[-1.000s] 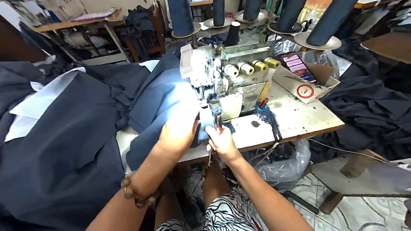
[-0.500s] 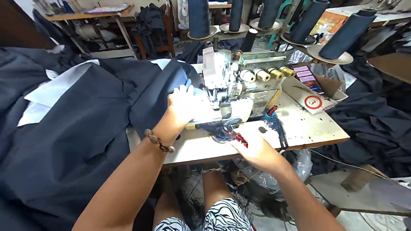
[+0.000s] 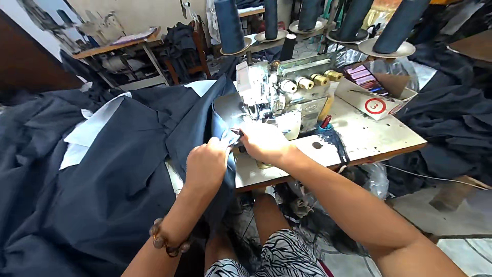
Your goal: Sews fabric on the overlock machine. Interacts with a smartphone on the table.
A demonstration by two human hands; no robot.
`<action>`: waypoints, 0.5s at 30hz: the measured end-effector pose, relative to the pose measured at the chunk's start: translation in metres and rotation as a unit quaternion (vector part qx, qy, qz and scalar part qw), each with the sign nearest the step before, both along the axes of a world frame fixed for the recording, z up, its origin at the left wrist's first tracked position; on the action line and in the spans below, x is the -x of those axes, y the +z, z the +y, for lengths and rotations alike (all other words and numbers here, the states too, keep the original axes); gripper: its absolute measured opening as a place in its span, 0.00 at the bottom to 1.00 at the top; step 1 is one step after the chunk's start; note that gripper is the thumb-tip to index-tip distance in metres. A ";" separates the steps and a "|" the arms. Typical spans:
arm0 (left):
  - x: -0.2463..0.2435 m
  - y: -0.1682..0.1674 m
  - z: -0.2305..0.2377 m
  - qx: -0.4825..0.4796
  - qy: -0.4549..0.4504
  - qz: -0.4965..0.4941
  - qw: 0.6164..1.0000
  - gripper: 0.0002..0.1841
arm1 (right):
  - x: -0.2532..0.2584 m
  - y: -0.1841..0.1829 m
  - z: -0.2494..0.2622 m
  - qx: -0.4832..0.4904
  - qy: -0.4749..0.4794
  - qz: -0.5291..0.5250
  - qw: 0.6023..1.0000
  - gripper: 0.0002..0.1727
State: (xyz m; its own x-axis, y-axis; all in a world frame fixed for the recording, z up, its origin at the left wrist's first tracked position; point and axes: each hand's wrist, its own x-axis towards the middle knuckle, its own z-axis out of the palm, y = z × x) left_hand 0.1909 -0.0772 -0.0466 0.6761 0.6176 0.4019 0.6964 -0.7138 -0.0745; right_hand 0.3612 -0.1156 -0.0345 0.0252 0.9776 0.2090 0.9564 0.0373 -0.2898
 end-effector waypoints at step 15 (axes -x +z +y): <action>0.035 -0.103 0.038 0.186 0.044 -0.319 0.928 0.34 | -0.191 -0.066 -0.143 -0.160 -0.108 0.008 0.981 0.25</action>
